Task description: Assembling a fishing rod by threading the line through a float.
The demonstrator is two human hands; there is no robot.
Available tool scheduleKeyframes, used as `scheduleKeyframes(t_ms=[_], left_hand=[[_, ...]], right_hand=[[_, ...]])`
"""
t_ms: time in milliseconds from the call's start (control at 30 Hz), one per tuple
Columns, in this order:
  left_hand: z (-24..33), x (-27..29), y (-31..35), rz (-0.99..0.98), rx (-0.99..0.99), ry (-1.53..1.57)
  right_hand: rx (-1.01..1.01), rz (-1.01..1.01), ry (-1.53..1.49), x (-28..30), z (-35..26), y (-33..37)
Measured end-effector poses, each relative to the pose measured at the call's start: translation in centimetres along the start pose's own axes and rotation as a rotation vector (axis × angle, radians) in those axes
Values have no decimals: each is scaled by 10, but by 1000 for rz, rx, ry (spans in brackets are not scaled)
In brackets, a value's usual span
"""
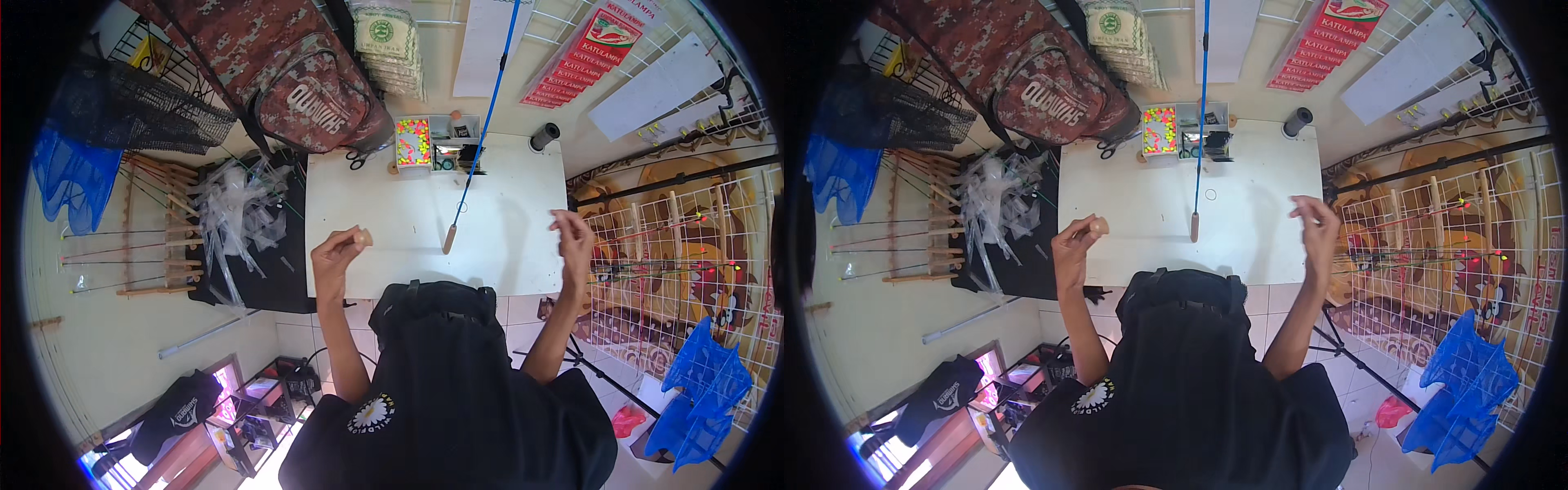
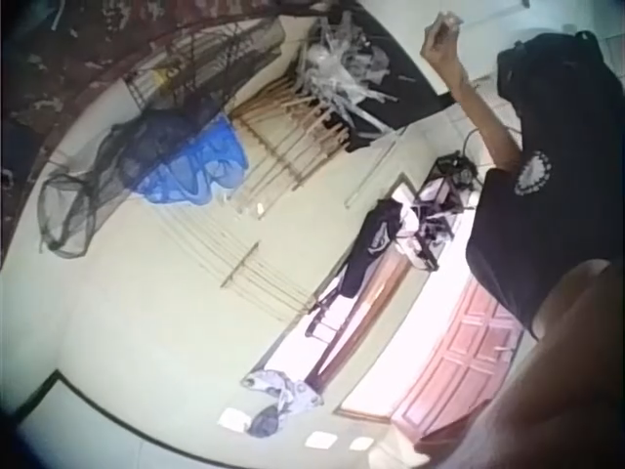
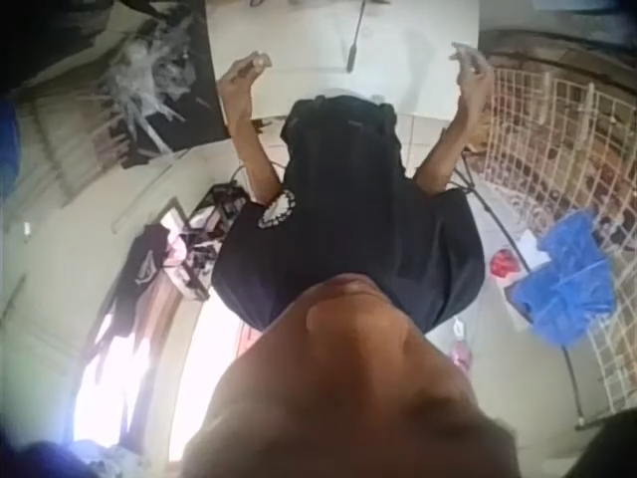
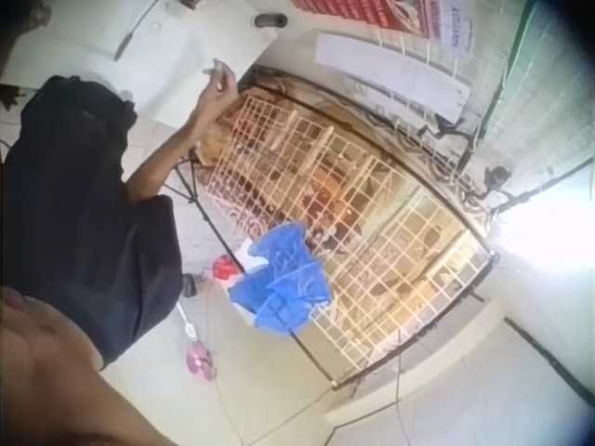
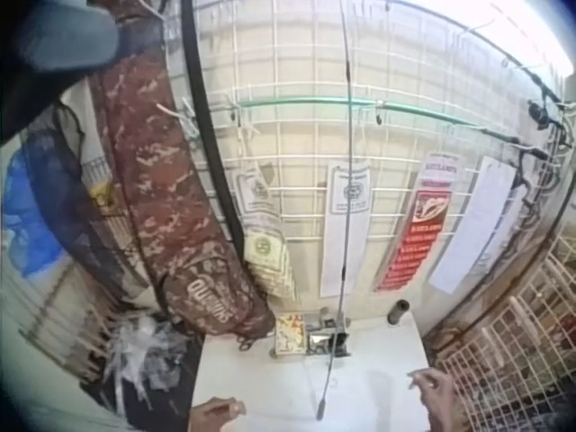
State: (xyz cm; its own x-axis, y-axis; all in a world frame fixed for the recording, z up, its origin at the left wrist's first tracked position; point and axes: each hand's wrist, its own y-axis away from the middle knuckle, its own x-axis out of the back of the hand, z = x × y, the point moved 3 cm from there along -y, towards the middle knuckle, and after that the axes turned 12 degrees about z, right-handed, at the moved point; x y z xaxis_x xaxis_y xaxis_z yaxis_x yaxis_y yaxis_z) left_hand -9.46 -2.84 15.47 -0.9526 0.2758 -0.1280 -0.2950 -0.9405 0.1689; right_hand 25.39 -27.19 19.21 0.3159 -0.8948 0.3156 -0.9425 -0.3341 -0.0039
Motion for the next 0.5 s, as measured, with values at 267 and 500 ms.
scheduleKeyframes(t_ms=[267, 500], left_hand=[[-56, 94, -29, 221, 118, 346], [-131, 151, -35, 539, 75, -2]], right_hand=[[70, 670, -4, 96, 78, -48], [217, 327, 302, 72, 69, -36]])
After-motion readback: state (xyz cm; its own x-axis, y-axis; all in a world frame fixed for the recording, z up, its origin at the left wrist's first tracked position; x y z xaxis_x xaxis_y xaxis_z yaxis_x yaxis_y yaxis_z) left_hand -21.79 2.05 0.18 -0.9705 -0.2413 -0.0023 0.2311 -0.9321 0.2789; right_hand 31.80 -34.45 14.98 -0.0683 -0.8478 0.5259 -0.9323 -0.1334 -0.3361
